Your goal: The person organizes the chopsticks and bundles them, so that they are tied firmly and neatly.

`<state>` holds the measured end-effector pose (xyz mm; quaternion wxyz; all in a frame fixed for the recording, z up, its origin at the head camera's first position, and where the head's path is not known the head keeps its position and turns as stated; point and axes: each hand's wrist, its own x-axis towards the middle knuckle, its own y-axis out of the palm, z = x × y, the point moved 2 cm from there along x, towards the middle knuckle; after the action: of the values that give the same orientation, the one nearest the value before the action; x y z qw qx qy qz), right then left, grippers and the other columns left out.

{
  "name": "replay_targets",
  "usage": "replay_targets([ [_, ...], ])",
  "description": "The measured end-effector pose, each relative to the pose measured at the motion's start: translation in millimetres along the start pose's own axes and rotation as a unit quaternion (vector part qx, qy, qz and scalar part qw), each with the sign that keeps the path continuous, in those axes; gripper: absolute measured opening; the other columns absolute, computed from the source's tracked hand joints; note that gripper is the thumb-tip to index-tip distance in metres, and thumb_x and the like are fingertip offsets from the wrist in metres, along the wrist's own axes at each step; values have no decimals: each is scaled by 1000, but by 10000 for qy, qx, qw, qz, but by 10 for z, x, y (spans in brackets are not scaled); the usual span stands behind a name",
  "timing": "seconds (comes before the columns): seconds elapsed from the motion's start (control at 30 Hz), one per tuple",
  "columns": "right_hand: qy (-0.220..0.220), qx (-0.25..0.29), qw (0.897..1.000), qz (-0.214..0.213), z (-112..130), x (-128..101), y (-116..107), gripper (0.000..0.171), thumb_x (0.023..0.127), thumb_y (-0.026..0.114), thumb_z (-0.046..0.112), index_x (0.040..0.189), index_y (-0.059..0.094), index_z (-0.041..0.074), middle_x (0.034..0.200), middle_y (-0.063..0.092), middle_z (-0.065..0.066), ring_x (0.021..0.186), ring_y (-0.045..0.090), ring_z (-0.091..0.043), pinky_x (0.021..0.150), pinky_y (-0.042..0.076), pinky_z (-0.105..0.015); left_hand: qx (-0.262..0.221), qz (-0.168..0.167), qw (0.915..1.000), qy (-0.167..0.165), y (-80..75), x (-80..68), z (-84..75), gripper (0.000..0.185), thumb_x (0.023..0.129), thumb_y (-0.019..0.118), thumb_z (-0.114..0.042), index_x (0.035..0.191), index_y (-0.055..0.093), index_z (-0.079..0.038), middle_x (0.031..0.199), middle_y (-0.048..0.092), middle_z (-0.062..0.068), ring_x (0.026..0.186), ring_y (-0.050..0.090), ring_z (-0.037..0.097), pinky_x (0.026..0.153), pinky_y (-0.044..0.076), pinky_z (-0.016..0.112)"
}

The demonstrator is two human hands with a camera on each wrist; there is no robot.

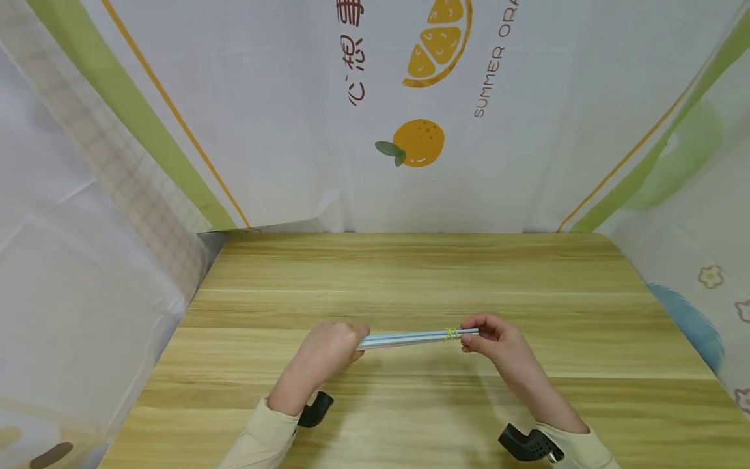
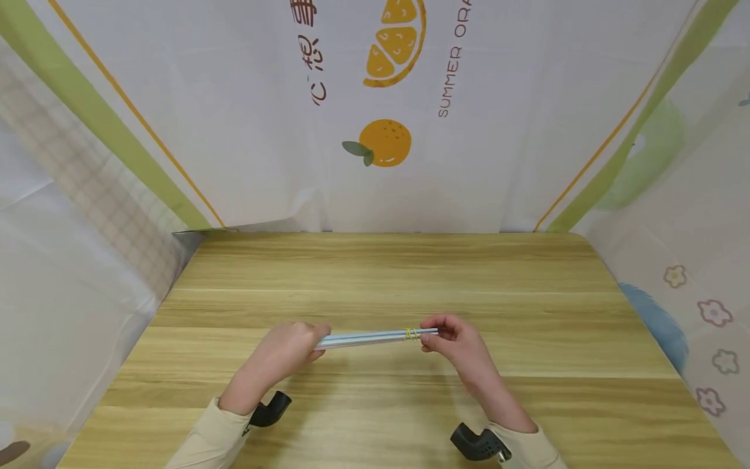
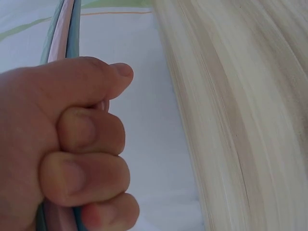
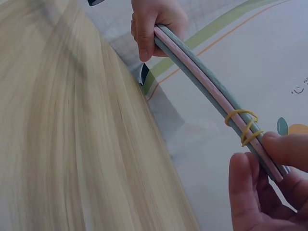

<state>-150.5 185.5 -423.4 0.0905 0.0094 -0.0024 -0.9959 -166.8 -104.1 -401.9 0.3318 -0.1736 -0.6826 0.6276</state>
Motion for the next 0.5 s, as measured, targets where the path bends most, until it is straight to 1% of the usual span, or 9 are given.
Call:
replay_targets([
  [0.13,-157,38,9996,211,-2,18,20,14,88,63,-1,101,62,-3,91,63,2,79,65,-8,76,55,-26,30,-77,9999,57,1,5,-6,28,76,78,-18,73,51,-13,60,57,-3,48,49,8,40,39,25],
  [0.33,-77,91,9997,196,-5,32,66,15,86,65,-1,101,66,2,91,63,1,80,66,-7,76,55,-26,71,-16,10000,29,5,12,-7,27,77,78,-20,74,52,-13,61,58,-2,48,51,10,40,39,26],
  [0.5,102,28,9998,162,4,39,104,27,85,67,1,110,61,-9,92,63,1,84,68,-10,78,55,-27,39,-21,10000,7,10,17,-12,28,77,78,-19,73,51,-13,60,58,-2,49,51,10,40,39,27],
])
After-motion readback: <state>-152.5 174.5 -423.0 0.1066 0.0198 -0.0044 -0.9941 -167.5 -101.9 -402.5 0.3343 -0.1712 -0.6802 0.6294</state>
